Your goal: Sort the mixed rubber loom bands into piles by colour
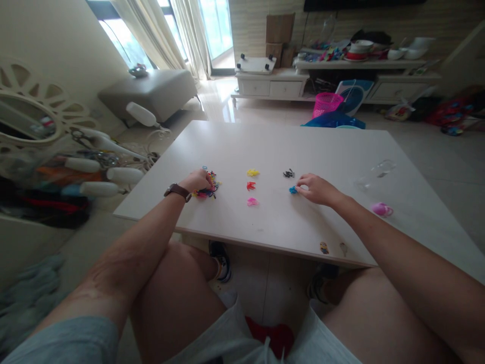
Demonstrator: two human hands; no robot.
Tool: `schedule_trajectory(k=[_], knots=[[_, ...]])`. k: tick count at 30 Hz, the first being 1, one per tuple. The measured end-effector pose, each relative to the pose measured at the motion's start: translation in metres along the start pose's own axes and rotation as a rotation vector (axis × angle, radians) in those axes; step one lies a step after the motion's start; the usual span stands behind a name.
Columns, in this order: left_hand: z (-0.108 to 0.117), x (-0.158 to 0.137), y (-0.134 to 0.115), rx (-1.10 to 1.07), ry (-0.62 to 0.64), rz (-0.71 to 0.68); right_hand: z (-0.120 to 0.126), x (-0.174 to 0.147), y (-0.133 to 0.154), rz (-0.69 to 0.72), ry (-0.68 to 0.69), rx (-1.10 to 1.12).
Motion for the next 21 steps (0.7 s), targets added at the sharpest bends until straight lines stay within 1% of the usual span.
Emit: schedule_trajectory(k=[7, 12, 16, 21], knots=[[0.0013, 0.0059, 0.0063, -0.025, 0.000, 0.001, -0.0002, -0.0002, 0.0000, -0.006, 0.005, 0.012], [-0.0008, 0.0073, 0.0066, -0.008, 0.039, 0.012, -0.0023, 0.0001, -0.0010, -0.002, 0.017, 0.006], [0.0008, 0.0056, 0.0054, 0.004, 0.021, 0.021, -0.0028, 0.0004, -0.0015, -0.003, 0.017, 0.001], [0.0075, 0.0014, 0.0072, -0.032, -0.011, 0.022, -0.0025, 0.0004, -0.0003, 0.005, 0.012, 0.009]])
Point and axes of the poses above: each hand's wrist, its own x-axis towards the middle knuckle, its own z-axis out of the back of the hand, y = z × x, the point moved 4 cm from there along x, towards the middle knuckle, and after that the axes turned 1 degree about x, right-handed, at the moved point
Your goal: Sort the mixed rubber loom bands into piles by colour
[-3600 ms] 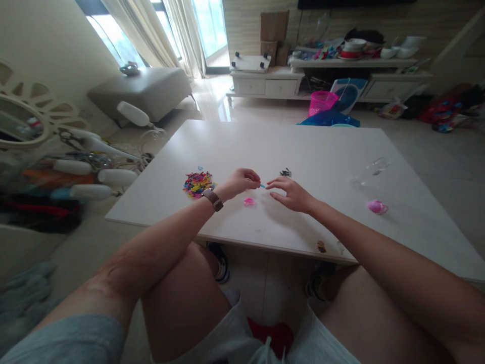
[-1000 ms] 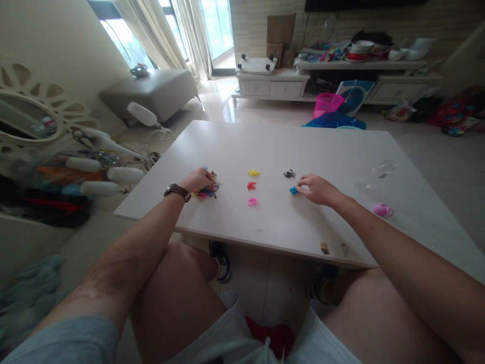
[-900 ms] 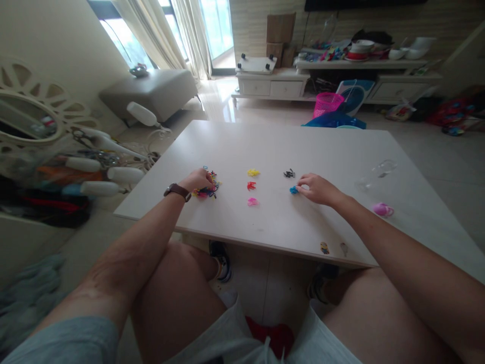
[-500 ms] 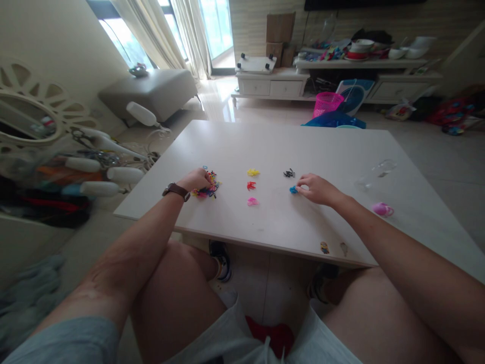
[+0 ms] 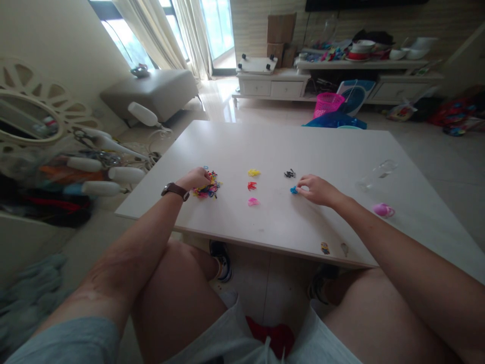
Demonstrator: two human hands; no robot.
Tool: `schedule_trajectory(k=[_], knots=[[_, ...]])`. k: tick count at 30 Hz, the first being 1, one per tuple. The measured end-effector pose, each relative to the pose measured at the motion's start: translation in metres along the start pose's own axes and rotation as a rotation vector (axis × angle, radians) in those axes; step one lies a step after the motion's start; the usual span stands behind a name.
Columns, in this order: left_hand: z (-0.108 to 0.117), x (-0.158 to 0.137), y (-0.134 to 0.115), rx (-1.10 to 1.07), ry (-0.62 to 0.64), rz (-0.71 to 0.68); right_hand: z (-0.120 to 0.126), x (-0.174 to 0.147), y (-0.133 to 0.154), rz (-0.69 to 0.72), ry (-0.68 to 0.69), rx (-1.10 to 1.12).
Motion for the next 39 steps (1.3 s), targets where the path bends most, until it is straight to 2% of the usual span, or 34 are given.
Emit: schedule_trajectory(k=[4, 9, 14, 21, 26, 31, 39], knots=[[0.007, -0.003, -0.004, -0.088, -0.089, -0.070, 0.001, 0.000, 0.001, -0.004, -0.006, 0.010], [0.004, -0.006, -0.027, -0.248, -0.123, -0.296, 0.000, 0.000, 0.004, 0.011, -0.002, 0.010], [-0.007, -0.018, -0.068, -0.316, -0.055, -0.474, -0.002, 0.000, 0.026, 0.079, -0.055, 0.053], [-0.036, -0.030, -0.128, -0.464, 0.105, -0.678, -0.007, -0.010, 0.082, 0.299, -0.053, 0.074], [-0.050, -0.039, -0.159, -0.511, 0.207, -0.783, -0.011, -0.012, 0.089, 0.300, -0.033, 0.043], [-0.052, -0.044, -0.172, -0.496, 0.191, -0.855, -0.011, -0.012, 0.087, 0.305, -0.024, 0.029], [-0.055, -0.044, -0.171, -0.522, 0.207, -0.852, -0.010, -0.012, 0.088, 0.286, -0.049, 0.024]])
Point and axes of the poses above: each hand's wrist, its own x-axis towards the middle knuckle, its own z-axis out of the back of the hand, y = z × x, the point moved 4 cm from there along x, towards the middle knuckle, and after that the axes turned 1 degree about x, right-handed, at the moved point
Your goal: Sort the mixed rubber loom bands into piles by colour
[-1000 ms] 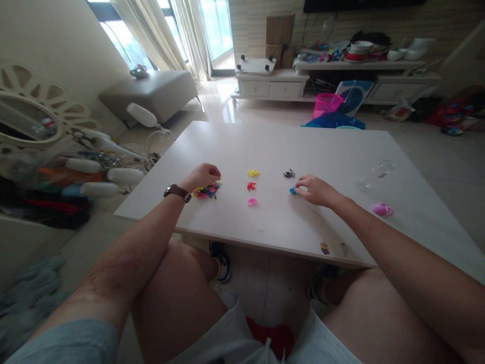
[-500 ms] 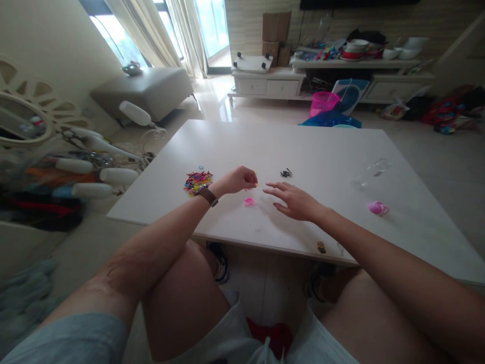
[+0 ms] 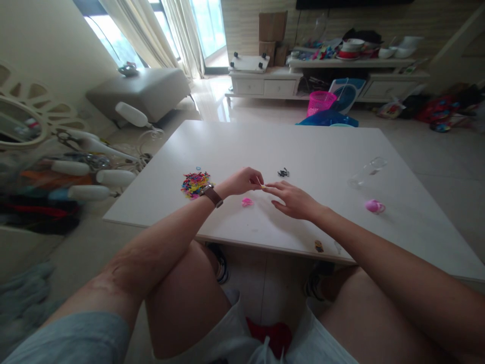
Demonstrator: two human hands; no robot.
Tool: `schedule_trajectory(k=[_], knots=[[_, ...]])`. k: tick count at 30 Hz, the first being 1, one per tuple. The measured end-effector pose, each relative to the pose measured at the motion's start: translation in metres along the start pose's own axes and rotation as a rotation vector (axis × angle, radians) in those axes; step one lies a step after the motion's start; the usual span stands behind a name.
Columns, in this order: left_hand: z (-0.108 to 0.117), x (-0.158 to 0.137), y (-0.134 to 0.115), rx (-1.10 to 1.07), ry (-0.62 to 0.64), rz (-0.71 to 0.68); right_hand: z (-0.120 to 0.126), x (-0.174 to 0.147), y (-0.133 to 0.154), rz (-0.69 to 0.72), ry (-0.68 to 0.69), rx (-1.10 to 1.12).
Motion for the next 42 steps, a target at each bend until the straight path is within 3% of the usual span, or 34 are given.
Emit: schedule_trajectory(k=[9, 15, 21, 26, 33, 39, 42], knots=[[0.000, -0.002, -0.002, 0.010, 0.010, 0.004, -0.004, 0.000, 0.001, 0.020, -0.002, 0.021], [0.006, 0.001, 0.006, 0.033, 0.039, 0.090, -0.003, 0.000, 0.001, 0.020, -0.045, -0.020], [0.035, 0.002, 0.038, 0.184, -0.229, 0.242, 0.002, -0.001, 0.000, -0.017, -0.081, -0.051], [0.046, 0.004, 0.060, 0.278, -0.412, 0.366, 0.003, -0.001, 0.000, -0.025, -0.077, -0.049], [0.045, 0.015, 0.065, 0.291, -0.531, 0.426, 0.003, -0.001, 0.002, -0.019, -0.080, -0.050], [0.049, 0.016, 0.056, 0.195, -0.558, 0.430, 0.004, -0.001, 0.000, -0.041, -0.088, -0.061], [0.037, 0.015, 0.043, -0.050, -0.359, 0.355, 0.004, -0.001, -0.002, -0.055, -0.089, -0.070]])
Point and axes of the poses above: each hand's wrist, its own x-axis towards the middle knuckle, its own z-axis out of the back of the hand, y = z × x, the point moved 4 cm from there along x, towards the middle knuckle, and after that the axes turned 1 degree about x, right-handed, at the moved point
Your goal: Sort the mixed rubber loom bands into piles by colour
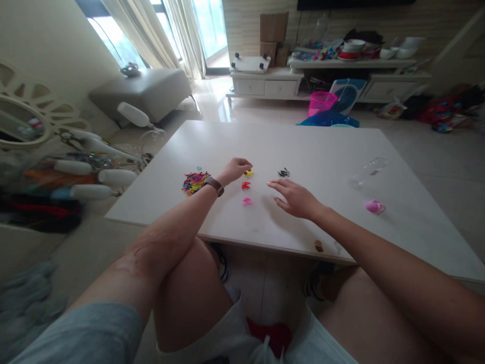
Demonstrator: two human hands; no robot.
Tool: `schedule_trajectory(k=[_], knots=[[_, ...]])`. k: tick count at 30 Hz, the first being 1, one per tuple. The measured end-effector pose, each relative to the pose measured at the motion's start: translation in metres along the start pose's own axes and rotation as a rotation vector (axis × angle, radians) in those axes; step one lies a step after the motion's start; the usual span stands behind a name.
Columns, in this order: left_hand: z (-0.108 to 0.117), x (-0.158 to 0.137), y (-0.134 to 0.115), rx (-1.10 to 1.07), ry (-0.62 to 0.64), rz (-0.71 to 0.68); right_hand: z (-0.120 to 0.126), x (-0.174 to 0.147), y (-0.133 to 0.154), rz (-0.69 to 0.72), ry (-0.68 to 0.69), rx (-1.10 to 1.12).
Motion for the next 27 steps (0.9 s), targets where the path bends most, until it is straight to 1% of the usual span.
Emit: schedule_trajectory(k=[3, 4, 5, 6, 8, 11, 14, 16, 20, 22, 24, 27], knots=[[-0.021, -0.020, -0.017, -0.209, 0.388, -0.055, 0.000, 0.000, -0.001, -0.007, 0.006, -0.003], [-0.027, -0.026, -0.022, -0.247, 0.473, -0.067, 0.000, 0.000, -0.001, -0.008, 0.007, 0.000], [-0.031, -0.032, -0.025, -0.275, 0.517, -0.075, 0.000, 0.000, -0.001, -0.008, 0.008, 0.005], [-0.033, -0.035, -0.028, -0.298, 0.528, -0.085, 0.000, 0.000, -0.001, -0.010, 0.008, 0.011], [-0.037, -0.038, -0.030, -0.340, 0.496, -0.109, 0.000, 0.000, -0.001, -0.019, 0.005, 0.018], [-0.039, -0.033, -0.027, -0.373, 0.461, -0.139, -0.002, -0.001, -0.002, -0.027, 0.013, 0.019], [-0.036, -0.023, -0.017, -0.357, 0.425, -0.104, -0.004, -0.002, -0.003, -0.024, 0.031, 0.012], [-0.028, -0.014, -0.007, -0.337, 0.319, -0.040, -0.005, -0.003, -0.004, -0.023, 0.028, 0.003], [0.000, 0.004, 0.021, -0.214, -0.028, 0.085, -0.003, -0.003, -0.003, -0.011, 0.015, 0.003], [0.010, 0.008, 0.032, -0.148, -0.150, 0.132, -0.002, -0.003, -0.002, -0.002, 0.014, 0.005], [0.014, 0.011, 0.040, -0.104, -0.205, 0.157, -0.002, -0.003, -0.002, 0.002, 0.015, 0.008], [0.012, 0.012, 0.043, -0.062, -0.219, 0.160, -0.002, -0.003, -0.003, 0.003, 0.019, 0.013]])
Point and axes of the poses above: each hand's wrist, its own x-axis towards the middle knuckle, its own z-axis out of the back of the hand, y = z × x, the point moved 4 cm from there along x, towards the middle knuckle, and after that the axes turned 1 degree about x, right-handed, at the moved point
